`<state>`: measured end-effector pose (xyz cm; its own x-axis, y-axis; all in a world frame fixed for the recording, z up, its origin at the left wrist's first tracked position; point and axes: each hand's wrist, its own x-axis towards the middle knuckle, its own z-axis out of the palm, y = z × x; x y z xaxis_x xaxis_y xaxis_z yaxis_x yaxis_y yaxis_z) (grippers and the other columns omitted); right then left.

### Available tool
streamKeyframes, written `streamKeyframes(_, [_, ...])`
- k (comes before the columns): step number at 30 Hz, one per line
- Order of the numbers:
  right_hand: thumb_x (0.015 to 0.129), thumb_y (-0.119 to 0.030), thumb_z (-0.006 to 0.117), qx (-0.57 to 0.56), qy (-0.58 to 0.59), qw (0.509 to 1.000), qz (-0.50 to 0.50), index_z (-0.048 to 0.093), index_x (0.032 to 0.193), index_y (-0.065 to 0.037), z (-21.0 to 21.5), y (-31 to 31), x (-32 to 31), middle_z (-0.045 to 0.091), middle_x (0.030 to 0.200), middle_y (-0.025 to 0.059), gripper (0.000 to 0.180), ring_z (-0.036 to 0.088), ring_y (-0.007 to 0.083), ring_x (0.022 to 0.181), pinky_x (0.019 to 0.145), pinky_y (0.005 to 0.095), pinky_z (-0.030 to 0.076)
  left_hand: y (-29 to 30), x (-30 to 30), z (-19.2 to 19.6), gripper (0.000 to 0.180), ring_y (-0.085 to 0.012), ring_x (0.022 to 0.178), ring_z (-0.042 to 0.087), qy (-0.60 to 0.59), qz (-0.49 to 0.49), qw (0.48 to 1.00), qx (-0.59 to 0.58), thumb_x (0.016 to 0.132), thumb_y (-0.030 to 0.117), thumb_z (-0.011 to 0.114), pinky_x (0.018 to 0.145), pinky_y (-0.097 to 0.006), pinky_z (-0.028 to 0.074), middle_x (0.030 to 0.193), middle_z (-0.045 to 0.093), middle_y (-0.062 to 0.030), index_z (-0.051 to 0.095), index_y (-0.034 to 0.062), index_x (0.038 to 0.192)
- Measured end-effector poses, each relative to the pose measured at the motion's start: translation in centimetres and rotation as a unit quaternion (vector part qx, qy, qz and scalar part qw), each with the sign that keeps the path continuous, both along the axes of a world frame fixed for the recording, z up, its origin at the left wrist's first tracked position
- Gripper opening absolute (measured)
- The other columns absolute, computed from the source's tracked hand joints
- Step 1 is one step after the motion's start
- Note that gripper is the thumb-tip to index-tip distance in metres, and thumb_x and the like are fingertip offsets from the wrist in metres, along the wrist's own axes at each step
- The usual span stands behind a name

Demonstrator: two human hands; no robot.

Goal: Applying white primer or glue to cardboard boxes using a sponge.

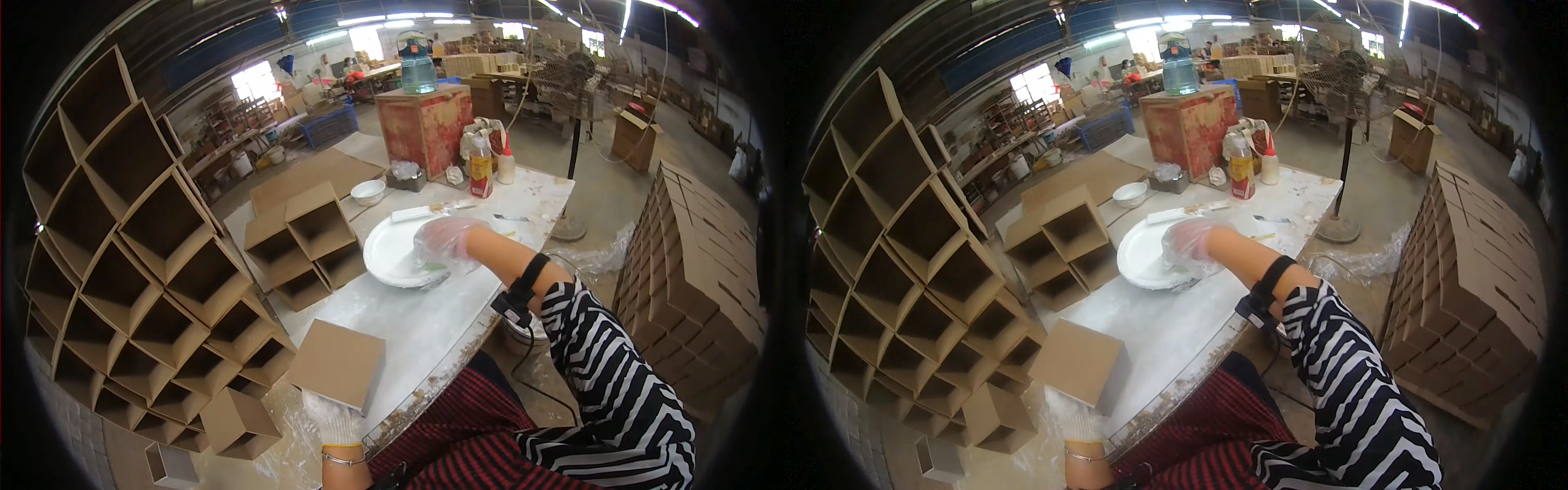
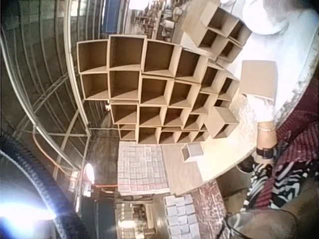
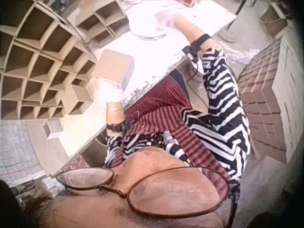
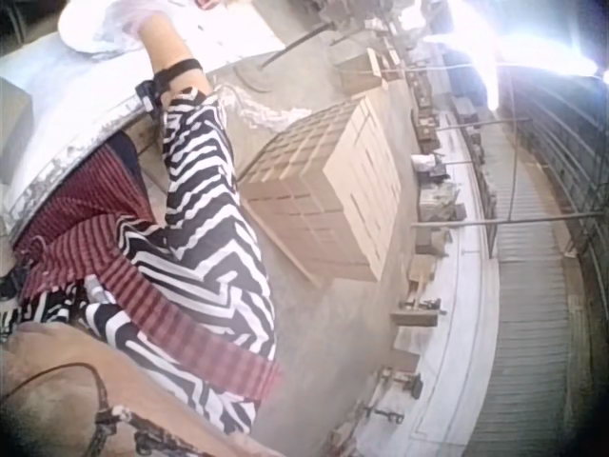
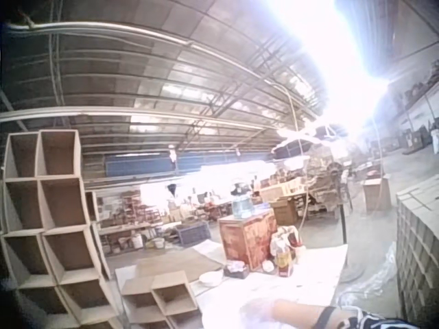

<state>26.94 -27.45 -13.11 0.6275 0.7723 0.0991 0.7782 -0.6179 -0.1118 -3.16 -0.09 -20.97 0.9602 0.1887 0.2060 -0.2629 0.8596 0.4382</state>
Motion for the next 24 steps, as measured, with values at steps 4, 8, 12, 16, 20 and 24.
streamKeyframes(4, [0.097,-0.025,0.057,0.143,0.045,0.987,-0.057,0.073,0.111,-0.003,-4.4,-2.8,3.2,0.073,0.108,0.0162,0.031,0.070,0.0355,0.098,0.089,0.0453,0.054,-0.1,0.4,0.1,0.046,-0.0270,0.120,0.059,-0.004,0.006,0.999,-0.041,0.111,0.040,0.042,0.107,-0.039,0.048,0.131,0.062,-0.0109,0.058,0.0036,0.135])
streamKeyframes(8, [0.096,-0.023,0.060,0.358,0.206,0.906,-0.096,0.072,0.115,-0.004,-5.2,-4.9,2.2,0.073,0.109,0.0159,0.030,0.069,0.0354,0.102,0.091,0.0439,0.054,-0.5,1.4,0.8,0.044,-0.0267,0.120,0.059,-0.029,-0.018,0.999,-0.038,0.111,0.037,0.040,0.108,-0.039,0.048,0.131,0.062,-0.0109,0.057,0.0037,0.135])
streamKeyframes(12, [0.096,-0.021,0.062,0.528,0.324,0.779,-0.099,0.071,0.119,-0.005,-3.4,-4.2,-2.6,0.073,0.111,0.0155,0.030,0.069,0.0353,0.105,0.094,0.0425,0.054,-2.1,2.6,2.8,0.049,-0.0283,0.125,0.058,0.015,0.000,1.000,-0.028,0.111,0.042,0.040,0.109,-0.042,0.048,0.135,0.061,-0.0112,0.054,0.0049,0.141])
streamKeyframes(16, [0.095,-0.019,0.064,0.557,0.310,0.764,-0.096,0.069,0.123,-0.005,-2.2,-1.7,-8.3,0.072,0.113,0.0152,0.032,0.068,0.0353,0.108,0.096,0.0410,0.054,-3.9,3.7,4.4,0.044,-0.0284,0.122,0.059,0.103,0.086,0.991,0.017,0.110,0.039,0.044,0.108,-0.043,0.049,0.133,0.062,-0.0098,0.056,0.0057,0.136])
streamKeyframes(20, [0.090,-0.014,0.068,0.413,-0.059,0.905,0.080,0.069,0.126,-0.008,-0.4,1.7,-14.6,0.071,0.117,0.0137,0.037,0.067,0.0327,0.113,0.096,0.0404,0.054,-4.2,3.7,3.5,0.040,-0.0289,0.122,0.060,0.125,0.130,0.983,0.023,0.109,0.036,0.049,0.108,-0.044,0.049,0.136,0.061,-0.0098,0.056,0.0072,0.137])
streamKeyframes(24, [0.085,-0.010,0.069,0.301,-0.147,0.912,0.236,0.072,0.123,-0.013,1.4,4.6,-20.6,0.069,0.126,0.0107,0.039,0.065,0.0266,0.121,0.097,0.0380,0.055,-2.5,3.0,1.1,0.049,-0.0294,0.128,0.055,0.056,0.108,0.990,0.068,0.110,0.043,0.042,0.110,-0.043,0.047,0.142,0.057,-0.0105,0.049,0.0089,0.145])
